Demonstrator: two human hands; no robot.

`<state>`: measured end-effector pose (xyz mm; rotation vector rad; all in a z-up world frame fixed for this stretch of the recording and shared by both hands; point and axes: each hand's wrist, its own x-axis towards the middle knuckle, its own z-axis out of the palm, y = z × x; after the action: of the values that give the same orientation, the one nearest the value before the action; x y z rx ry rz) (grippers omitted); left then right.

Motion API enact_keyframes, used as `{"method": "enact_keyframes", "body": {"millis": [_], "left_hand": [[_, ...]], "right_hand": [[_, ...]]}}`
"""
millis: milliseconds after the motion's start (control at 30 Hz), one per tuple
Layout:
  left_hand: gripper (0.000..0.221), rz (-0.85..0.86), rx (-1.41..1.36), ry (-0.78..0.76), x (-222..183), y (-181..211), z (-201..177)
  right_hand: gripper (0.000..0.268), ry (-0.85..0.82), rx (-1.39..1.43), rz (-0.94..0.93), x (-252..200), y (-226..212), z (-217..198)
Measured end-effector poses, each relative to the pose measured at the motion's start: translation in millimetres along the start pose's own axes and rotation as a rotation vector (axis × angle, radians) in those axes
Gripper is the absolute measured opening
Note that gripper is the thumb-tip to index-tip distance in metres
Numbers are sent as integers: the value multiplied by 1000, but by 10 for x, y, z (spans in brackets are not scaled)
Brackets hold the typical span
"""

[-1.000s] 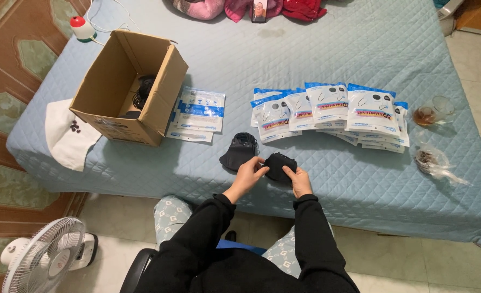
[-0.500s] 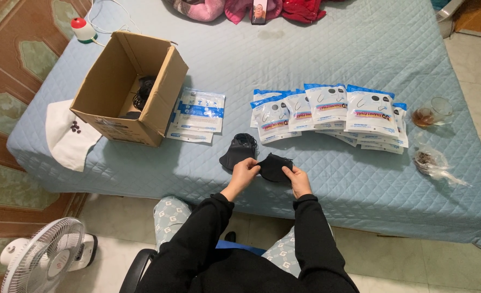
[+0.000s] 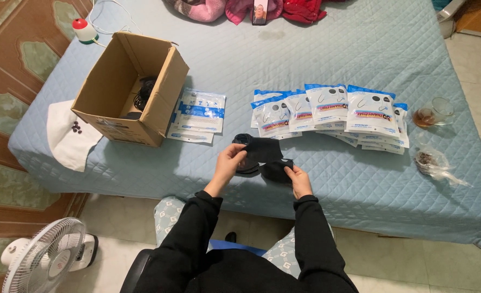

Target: Inspecting black face masks and packing them into a cardboard box

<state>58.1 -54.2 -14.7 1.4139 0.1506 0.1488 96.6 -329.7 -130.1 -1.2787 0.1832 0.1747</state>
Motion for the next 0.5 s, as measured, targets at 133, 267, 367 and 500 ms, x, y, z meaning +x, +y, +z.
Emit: {"method": "enact_keyframes", "body": {"millis": [133, 267, 367, 500], "left_hand": [[32, 44, -111, 48, 52, -54, -265], [37, -131, 313, 89, 221, -553, -624], [41, -205, 546, 103, 219, -624, -709], [43, -242, 606, 93, 273, -765, -741]], "right_hand": [[17, 18, 10, -13, -47, 16, 11], [21, 24, 49, -13, -18, 62, -61], [23, 30, 56, -23, -44, 23, -22], [26, 33, 62, -13, -179, -169, 110]]}}
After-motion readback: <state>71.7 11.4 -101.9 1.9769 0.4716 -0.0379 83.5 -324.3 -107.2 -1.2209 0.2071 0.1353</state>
